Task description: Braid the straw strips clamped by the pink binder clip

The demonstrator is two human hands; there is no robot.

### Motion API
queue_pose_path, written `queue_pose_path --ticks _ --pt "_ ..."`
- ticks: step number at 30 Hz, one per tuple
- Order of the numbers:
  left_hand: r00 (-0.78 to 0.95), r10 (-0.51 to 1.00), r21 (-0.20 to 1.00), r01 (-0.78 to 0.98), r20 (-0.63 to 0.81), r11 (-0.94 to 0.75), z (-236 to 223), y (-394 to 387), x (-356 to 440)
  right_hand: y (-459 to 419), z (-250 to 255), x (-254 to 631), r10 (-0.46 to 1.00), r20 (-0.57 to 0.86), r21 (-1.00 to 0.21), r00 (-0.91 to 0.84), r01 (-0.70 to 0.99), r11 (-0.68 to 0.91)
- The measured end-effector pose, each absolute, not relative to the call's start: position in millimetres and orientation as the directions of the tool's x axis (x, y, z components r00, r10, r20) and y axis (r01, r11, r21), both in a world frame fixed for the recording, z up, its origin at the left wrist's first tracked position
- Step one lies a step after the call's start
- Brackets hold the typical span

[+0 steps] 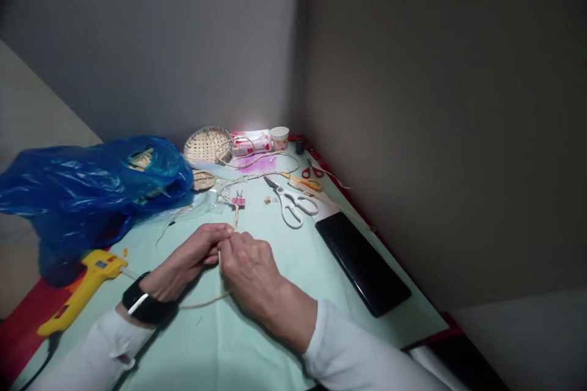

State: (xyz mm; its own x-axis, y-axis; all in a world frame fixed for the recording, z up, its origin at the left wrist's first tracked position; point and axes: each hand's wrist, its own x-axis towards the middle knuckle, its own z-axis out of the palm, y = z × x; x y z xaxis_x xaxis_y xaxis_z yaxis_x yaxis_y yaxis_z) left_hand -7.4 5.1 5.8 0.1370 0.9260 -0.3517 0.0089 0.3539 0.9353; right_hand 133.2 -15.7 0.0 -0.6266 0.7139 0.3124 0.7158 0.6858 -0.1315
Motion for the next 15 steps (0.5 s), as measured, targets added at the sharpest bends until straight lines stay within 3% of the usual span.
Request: queue_pose_path --ticks 3,5,7,11,13,15 --pt "0.160 0.924 0.934 -0.034 -0.347 0.357 7 2 -9 -17 -8 129 0.629 0.342 -0.016 -0.698 0.665 0.747" --pt "0.167 0.923 0.934 -0.039 -0.346 0.356 8 1 -11 -15 -5 131 0.623 0.345 -0.055 -0.702 0.647 0.760" --pt "0.177 0.924 0.935 -0.042 -0.339 0.351 7 2 -13 -8 4 138 0.690 0.342 -0.229 -0.638 0.656 0.719" --pt "0.216 0.923 0.941 -0.049 -0.318 0.335 3 4 -18 19 23 153 0.901 0.292 -0.657 -0.320 0.618 0.432" --pt "0.231 0.920 0.942 -0.038 -0.317 0.334 2 6 -19 32 23 153 0.899 0.118 -0.802 -0.422 0.494 0.337" --pt "0.241 0.915 0.942 -0.011 -0.324 0.336 3 6 -19 39 16 149 0.804 -0.072 -0.906 -0.591 0.375 0.195"
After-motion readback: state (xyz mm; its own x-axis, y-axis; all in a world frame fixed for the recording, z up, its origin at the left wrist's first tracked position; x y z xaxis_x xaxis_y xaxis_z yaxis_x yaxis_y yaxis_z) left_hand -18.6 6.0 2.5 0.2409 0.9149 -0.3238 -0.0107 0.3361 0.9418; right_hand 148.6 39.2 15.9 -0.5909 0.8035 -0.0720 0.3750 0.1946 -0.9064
